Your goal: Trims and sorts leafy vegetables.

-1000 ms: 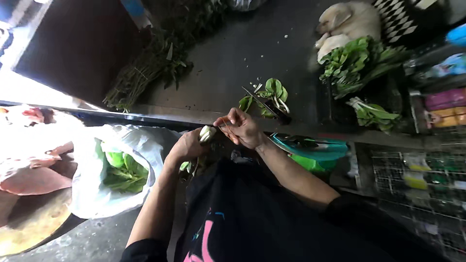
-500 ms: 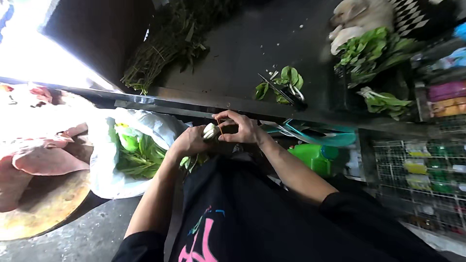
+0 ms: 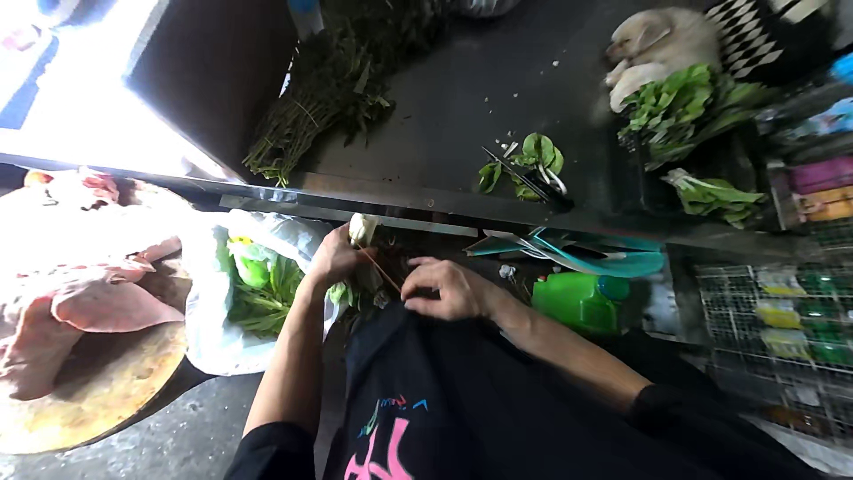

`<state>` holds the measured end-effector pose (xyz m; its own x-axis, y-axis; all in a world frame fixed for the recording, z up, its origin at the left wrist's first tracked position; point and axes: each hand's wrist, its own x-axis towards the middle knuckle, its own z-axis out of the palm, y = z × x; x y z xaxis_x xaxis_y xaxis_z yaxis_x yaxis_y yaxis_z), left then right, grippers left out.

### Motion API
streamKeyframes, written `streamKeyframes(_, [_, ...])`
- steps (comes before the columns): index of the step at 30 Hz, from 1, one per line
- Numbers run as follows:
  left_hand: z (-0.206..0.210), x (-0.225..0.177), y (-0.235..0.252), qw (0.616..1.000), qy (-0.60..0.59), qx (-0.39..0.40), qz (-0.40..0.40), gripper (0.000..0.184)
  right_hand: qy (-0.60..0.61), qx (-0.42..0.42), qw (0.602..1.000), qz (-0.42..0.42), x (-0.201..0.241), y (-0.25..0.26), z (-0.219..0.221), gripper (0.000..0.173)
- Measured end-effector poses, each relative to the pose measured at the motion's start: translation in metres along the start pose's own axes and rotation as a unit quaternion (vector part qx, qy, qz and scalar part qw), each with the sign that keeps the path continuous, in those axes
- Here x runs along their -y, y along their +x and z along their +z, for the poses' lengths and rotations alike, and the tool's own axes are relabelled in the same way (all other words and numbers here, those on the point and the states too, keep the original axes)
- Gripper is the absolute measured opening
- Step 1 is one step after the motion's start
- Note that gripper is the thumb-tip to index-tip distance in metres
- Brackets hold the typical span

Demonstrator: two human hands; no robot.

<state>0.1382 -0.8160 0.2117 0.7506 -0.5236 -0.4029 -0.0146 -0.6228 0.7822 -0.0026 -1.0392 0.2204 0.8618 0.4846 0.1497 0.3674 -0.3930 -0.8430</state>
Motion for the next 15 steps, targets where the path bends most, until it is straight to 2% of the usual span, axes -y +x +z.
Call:
streamKeyframes(2, [0.002, 0.014, 0.006, 0.998, -0.061, 0.005, -0.027, 0.039, 0.028, -0.033, 0.995, -0.088, 0.021, 0.006, 0.006, 0.024])
streamKeyframes(3, [0.003, 0.018, 0.008, 0.996, -0.086, 0.004, -0.035, 0.038, 0.052, -0.034, 0.994, -0.085, 0.022, 0.007, 0.006, 0.023])
streamKeyframes(4, [0.003, 0.020, 0.009, 0.993, -0.113, 0.005, -0.037, 0.038, 0.086, -0.038, 0.994, -0.047, 0.016, 0.008, 0.006, 0.023])
streamKeyframes(6, [0.002, 0.021, 0.007, 0.985, -0.171, 0.010, -0.020, 0.041, 0.205, -0.064, 0.969, 0.121, -0.014, 0.006, 0.003, 0.022])
streamKeyframes(8, [0.003, 0.020, 0.002, 0.974, -0.226, 0.015, 0.029, 0.047, 0.353, -0.119, 0.875, 0.311, -0.053, 0.004, 0.003, 0.014])
streamKeyframes(10, [0.004, 0.013, 0.000, 0.965, -0.243, 0.022, 0.092, 0.049, 0.441, -0.170, 0.773, 0.423, -0.078, 0.007, 0.001, 0.020])
streamKeyframes(12, [0.004, 0.000, -0.003, 0.971, -0.188, 0.037, 0.140, 0.049, 0.461, -0.172, 0.736, 0.466, -0.082, 0.019, -0.004, 0.024])
streamKeyframes(15, [0.004, -0.026, -0.003, 0.985, 0.004, 0.072, 0.156, 0.051, 0.454, -0.152, 0.743, 0.468, -0.079, 0.051, -0.015, 0.022])
